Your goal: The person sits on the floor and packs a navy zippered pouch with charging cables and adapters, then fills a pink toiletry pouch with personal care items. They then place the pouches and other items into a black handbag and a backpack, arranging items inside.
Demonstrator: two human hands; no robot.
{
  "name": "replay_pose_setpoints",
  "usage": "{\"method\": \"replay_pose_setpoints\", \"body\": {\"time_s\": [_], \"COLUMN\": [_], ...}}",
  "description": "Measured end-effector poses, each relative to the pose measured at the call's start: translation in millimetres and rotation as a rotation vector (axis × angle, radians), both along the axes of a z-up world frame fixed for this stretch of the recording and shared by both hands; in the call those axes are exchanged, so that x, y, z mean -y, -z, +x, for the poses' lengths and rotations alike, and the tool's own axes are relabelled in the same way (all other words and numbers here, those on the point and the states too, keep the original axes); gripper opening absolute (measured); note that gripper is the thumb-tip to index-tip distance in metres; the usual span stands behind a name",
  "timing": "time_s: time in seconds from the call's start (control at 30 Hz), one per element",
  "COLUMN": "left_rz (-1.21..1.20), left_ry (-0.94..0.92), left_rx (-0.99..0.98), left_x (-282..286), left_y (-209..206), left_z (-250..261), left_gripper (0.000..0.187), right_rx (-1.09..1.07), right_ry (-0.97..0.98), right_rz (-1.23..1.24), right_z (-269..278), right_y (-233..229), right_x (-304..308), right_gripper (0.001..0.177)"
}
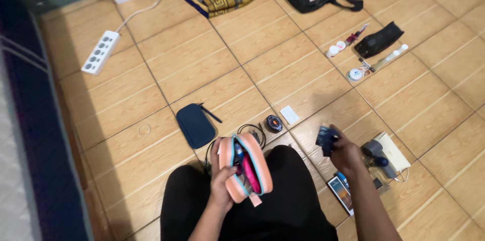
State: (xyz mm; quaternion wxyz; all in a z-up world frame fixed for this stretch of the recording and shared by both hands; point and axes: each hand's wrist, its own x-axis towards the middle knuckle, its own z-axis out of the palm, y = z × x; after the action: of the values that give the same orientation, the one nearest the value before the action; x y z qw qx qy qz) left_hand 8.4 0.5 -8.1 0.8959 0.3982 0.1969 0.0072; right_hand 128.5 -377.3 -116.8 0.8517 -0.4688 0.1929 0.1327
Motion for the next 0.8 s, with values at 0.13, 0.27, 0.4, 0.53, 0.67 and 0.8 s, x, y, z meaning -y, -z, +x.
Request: {"method": "replay_pose_setpoints", "body": {"time_s": [0.13,0.27,0.4,0.53,0.67,0.8], "left_rz": [-0.038,-0.017,-0.123,-0.245,-0.226,-0.188], "left_ry": [-0.003,0.064,0.060,-0.061,-0.015,0.042], "left_rx": [-0.114,-0.100,-0.107,-0.205,-0.197,-0.191], "left_x": [1,0,8,21,15,10], "left_y": [9,19,22,23,28,38], "left_z": [26,56,92,116,122,140], "left_gripper": [0.100,0.101,0.103,0.105,0.107,0.107], "right_rx": [-0.091,0.060,0.162,0.217,0.493,0.673], "right_ry": [-0.108,-0.072,-0.054,-0.233,-0.351,-0.361], "right_rz": [-0.252,-0.611,-0.615,-0.826,-1.340,-1.434], "right_z": [49,96,127,161,159,162], "right_y": [82,149,184,195,196,192], "right_x": [14,11,5,-6,-13,-8], "right_gripper": [0.077,0.076,0.045,0.039,0.047,0.055]}}
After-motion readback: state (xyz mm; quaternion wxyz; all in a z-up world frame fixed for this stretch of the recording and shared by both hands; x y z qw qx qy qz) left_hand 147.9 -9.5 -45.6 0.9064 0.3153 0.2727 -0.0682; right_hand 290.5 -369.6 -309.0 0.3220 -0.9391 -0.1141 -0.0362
